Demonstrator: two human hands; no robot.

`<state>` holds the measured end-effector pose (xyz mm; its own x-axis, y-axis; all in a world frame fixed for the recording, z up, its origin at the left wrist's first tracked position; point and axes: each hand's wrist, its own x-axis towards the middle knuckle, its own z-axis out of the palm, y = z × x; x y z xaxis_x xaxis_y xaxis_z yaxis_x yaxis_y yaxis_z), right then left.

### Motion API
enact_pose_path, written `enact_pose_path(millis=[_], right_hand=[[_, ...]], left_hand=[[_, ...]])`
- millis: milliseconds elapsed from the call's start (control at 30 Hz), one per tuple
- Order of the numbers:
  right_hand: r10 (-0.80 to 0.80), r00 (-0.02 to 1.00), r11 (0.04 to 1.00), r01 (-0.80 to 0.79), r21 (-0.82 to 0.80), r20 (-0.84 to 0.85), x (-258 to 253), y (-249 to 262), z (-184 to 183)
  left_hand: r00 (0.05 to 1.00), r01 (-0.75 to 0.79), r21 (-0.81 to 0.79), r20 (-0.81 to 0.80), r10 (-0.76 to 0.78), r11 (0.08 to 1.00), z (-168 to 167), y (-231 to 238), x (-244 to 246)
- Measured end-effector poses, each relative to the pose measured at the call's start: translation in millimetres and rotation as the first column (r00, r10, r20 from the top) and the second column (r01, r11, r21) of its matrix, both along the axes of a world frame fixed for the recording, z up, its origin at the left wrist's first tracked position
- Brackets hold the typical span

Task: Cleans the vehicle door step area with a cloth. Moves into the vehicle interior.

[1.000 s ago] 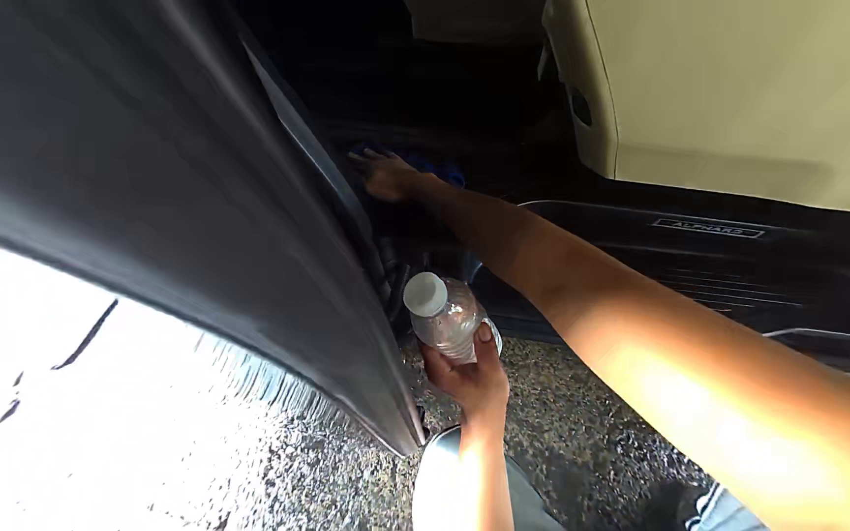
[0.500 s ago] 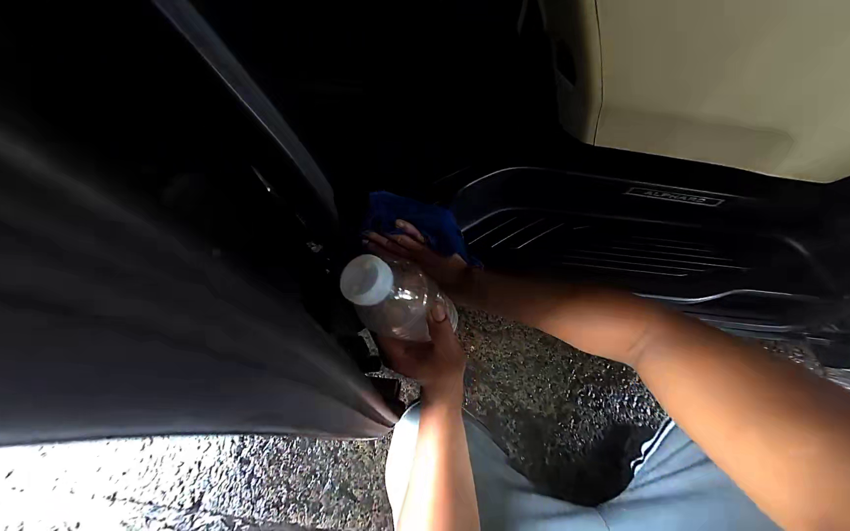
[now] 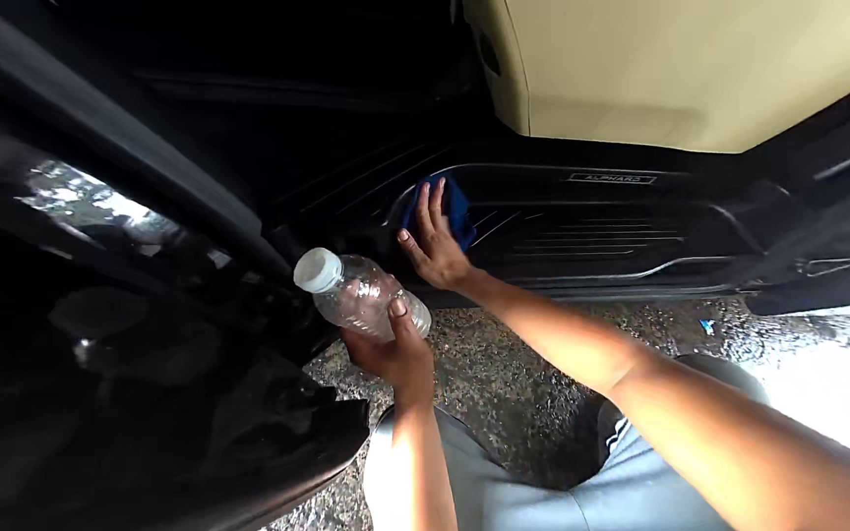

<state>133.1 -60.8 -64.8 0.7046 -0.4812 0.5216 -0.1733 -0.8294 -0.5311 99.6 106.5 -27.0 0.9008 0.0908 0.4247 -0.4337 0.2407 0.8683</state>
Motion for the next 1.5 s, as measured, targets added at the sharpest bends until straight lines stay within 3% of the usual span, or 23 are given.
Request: enact_pose_path(millis=[100,200,267,333,400,467,533,600,667,700,767,833,933,1000,1067,1133,1233,1333,1433,1500], right_hand=[[-0.215,0.925,0.964,0.150,-0.219,-0.313,-58,-60,0],[-0.326,0.840,0.943,0.255,-0.214,-0.433,-70,-50,9],[-0.260,0.836,0.964,0.196,-0.180,-0.483,-50,-9,8],[-0.118,0.827,0.987,0.037,-0.156,-0.549,-37,10,5],[0.024,0.846,0.983,-0.116,-0.140,-0.533,-56,-16,5],[0.053,0.827,0.976,-0.162,-0.146,-0.560,-107,-68,12],[-0.088,0.811,0.976,-0.046,-0.214,-0.578,-181,-131,11],[-0.335,0.741,0.937,0.196,-0.289,-0.582,-259,-188,6],[-0.499,0.603,0.855,0.461,-0.239,-0.622,-304,-209,9],[-0.517,0.569,0.831,0.514,-0.214,-0.640,-309,-200,13],[-0.444,0.617,0.891,0.381,-0.248,-0.650,-287,-149,18],[-0.254,0.736,0.945,0.052,-0.323,-0.627,-239,-77,19],[0.049,0.792,0.896,-0.304,-0.323,-0.609,-148,9,5],[0.126,0.818,0.832,-0.396,-0.389,-0.562,-94,31,-13],[0.171,0.799,0.789,-0.461,-0.405,-0.577,-73,25,-16],[0.213,0.786,0.766,-0.503,-0.401,-0.580,-99,1,-9],[0.189,0.800,0.744,-0.495,-0.449,-0.570,-186,-69,-3],[0.088,0.693,0.784,-0.491,-0.379,-0.715,-296,-145,13],[0.033,0.732,0.902,-0.315,-0.295,-0.680,-373,-186,20],[-0.059,0.845,0.979,-0.055,-0.196,-0.531,-368,-170,20]], left_hand=[[0.999,-0.002,-0.004,-0.032,0.002,1.000,-3,2,-2],[0.999,0.008,-0.087,-0.040,-0.012,0.996,2,8,-2],[0.999,0.037,-0.097,-0.031,-0.040,0.995,4,7,-5],[0.998,0.065,-0.056,-0.004,-0.065,0.996,2,2,-4],[0.997,0.073,-0.017,-0.004,-0.073,0.997,-1,-2,0],[0.994,0.094,0.010,-0.048,-0.093,0.996,-4,0,0],[0.993,0.108,-0.002,-0.055,-0.108,0.994,-3,4,1],[0.993,0.111,-0.049,-0.030,-0.112,0.993,1,6,0],[0.992,0.123,-0.098,-0.007,-0.124,0.988,5,8,-3],[0.990,0.137,-0.112,0.001,-0.138,0.984,6,8,-5],[0.990,0.143,-0.112,0.024,-0.141,0.983,6,8,-5],[0.990,0.137,-0.108,0.047,-0.133,0.985,6,7,-4],[0.988,0.150,-0.073,0.053,-0.147,0.986,6,7,-7],[0.987,0.147,-0.054,0.079,-0.142,0.988,5,4,-5],[0.986,0.151,-0.046,0.078,-0.147,0.988,0,7,-2],[0.986,0.163,-0.055,0.045,-0.161,0.985,-5,13,-2],[0.986,0.168,-0.080,0.022,-0.167,0.982,-11,15,3],[0.986,0.168,-0.068,0.019,-0.168,0.983,-12,7,5],[0.980,0.197,-0.043,0.008,-0.197,0.979,-13,-5,1],[0.969,0.248,-0.033,0.006,-0.248,0.968,-13,-13,0]])
